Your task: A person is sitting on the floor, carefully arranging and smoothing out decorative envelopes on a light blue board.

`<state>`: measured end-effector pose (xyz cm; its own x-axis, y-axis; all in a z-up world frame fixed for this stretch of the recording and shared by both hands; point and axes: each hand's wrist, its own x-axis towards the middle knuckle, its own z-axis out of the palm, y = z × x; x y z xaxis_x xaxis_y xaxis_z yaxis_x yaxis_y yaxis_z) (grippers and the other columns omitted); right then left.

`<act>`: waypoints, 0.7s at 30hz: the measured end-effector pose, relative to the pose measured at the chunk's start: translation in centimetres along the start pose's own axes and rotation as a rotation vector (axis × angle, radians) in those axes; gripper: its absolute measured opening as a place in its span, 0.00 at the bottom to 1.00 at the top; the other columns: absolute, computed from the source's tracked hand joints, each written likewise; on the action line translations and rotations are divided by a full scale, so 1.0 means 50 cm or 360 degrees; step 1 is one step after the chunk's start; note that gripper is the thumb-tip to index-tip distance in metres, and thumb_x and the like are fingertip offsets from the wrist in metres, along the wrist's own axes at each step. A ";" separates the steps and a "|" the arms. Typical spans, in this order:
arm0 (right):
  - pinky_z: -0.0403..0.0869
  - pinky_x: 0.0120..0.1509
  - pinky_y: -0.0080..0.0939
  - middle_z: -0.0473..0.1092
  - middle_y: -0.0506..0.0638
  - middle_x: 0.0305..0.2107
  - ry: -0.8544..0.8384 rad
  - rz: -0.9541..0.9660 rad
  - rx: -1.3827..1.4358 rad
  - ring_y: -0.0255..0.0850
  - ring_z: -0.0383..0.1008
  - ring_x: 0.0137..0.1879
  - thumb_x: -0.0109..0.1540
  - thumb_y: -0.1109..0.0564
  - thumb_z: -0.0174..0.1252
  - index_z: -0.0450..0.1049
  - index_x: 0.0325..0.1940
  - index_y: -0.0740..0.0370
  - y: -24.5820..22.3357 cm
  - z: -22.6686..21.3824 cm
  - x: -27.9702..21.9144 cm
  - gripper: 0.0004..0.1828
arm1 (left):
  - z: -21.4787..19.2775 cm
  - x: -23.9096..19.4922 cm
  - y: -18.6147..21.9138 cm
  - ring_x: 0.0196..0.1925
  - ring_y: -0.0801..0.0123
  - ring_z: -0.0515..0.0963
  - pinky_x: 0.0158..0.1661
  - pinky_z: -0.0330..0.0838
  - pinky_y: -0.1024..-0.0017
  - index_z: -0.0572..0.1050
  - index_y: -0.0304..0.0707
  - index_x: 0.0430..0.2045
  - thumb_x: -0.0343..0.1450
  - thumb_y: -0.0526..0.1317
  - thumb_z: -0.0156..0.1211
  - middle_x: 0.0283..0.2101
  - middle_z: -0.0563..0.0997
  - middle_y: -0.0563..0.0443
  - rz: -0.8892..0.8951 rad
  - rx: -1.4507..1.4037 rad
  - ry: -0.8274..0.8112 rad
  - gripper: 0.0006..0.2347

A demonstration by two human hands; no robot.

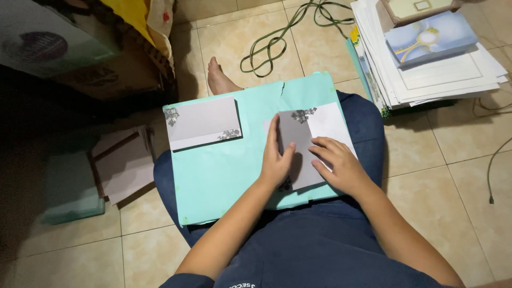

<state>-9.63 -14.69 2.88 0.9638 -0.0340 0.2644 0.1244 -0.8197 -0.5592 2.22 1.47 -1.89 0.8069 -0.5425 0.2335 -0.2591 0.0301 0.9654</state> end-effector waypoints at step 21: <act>0.49 0.80 0.54 0.54 0.60 0.74 -0.0216 0.0036 -0.0606 0.51 0.51 0.79 0.68 0.61 0.39 0.55 0.77 0.65 0.067 0.050 0.089 0.30 | 0.044 0.066 0.040 0.77 0.43 0.52 0.72 0.42 0.48 0.54 0.23 0.69 0.74 0.37 0.34 0.74 0.56 0.30 0.0091 0.1577 -0.0576 0.26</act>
<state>-4.32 -16.16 0.23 0.9908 0.0006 0.1350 0.0313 -0.9737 -0.2255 3.19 -2.12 0.54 0.6157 -0.7849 0.0697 -0.7412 -0.5468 0.3894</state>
